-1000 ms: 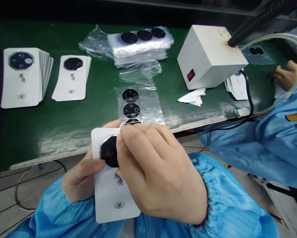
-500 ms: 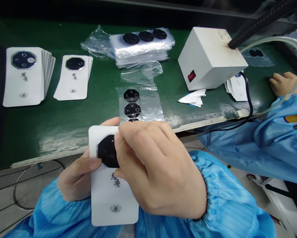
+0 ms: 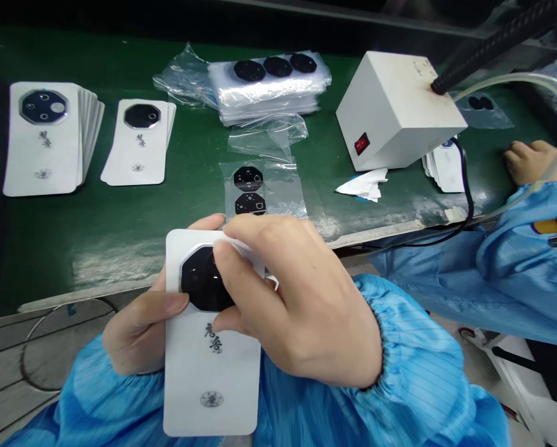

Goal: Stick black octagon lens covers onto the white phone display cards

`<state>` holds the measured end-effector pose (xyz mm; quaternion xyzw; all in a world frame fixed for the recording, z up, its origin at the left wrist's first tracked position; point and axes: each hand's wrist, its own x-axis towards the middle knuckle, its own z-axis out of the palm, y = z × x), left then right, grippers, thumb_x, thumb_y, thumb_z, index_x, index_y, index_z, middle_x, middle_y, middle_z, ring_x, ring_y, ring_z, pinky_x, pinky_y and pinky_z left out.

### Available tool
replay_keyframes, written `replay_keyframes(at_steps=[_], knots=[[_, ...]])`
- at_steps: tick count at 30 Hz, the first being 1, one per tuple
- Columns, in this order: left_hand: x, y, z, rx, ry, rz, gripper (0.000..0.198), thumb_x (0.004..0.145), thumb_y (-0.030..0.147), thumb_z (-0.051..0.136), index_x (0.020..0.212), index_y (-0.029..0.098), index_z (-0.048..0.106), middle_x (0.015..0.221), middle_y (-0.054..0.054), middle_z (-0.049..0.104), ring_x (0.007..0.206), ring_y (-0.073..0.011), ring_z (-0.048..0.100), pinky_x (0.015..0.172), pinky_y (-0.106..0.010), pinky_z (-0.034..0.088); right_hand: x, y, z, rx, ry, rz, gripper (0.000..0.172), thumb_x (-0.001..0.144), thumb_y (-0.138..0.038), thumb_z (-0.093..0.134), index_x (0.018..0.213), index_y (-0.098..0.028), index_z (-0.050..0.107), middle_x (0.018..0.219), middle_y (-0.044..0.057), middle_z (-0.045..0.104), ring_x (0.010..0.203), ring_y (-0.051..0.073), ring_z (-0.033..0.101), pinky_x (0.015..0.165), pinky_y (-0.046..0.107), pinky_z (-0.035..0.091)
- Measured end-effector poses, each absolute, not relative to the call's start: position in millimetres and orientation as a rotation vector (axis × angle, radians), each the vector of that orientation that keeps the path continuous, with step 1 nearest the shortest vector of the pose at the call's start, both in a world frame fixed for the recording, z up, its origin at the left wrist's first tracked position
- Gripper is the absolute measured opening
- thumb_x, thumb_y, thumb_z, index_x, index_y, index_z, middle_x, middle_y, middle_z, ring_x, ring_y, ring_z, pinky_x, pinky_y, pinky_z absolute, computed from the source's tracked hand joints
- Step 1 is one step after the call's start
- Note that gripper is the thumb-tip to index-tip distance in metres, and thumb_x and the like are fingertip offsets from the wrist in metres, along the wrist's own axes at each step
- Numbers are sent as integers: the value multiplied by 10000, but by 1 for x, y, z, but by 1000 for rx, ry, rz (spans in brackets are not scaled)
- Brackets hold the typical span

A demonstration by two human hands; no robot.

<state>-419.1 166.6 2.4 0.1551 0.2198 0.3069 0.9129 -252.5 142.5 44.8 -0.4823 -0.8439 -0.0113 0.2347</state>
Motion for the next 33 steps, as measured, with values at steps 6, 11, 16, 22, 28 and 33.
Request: replay_keyframes(at_steps=[6,11,16,22,28,33], knots=[[-420,166,0,423,455,655,683,633,85,537,1231,387,405,964,59,666,821,-209,658,625,-267,507,-252,144,43,-1279,-2303,-9,305,823,-326,585,1062,-139,550,1111,112,530,1029,216,509,843,359,475],[-421,164,1,485,479,673,706,656,100,526,1268,415,371,1042,80,634,701,-171,660,542,-224,462,-252,145,44,-1255,-2316,-1,311,841,-313,558,1100,-142,541,1111,114,550,1044,226,520,849,384,487],[-426,164,9,531,494,706,747,690,99,578,1308,440,332,1003,43,658,659,-171,665,587,-274,515,-251,148,48,-1183,-2311,-56,343,841,-345,555,1114,-139,534,1166,140,533,1073,230,523,862,385,490],[-428,171,19,721,360,796,601,753,138,558,1239,462,413,1001,71,671,868,-213,654,635,-256,513,-250,154,56,-1065,-2224,-45,356,811,-333,596,1105,-153,504,1211,135,520,1094,223,529,851,387,517],[-431,170,29,790,291,833,614,774,113,536,1259,457,382,1049,74,658,850,-196,658,633,-247,521,-254,158,62,-914,-2080,94,289,799,-244,613,1051,-167,493,1206,136,516,1092,223,538,848,398,522],[-432,166,34,687,300,816,638,761,64,541,1236,471,415,1000,80,675,825,-170,671,638,-230,542,-255,157,63,-870,-2052,128,340,776,-248,637,1079,-165,508,1213,131,519,1094,217,538,852,345,527]])
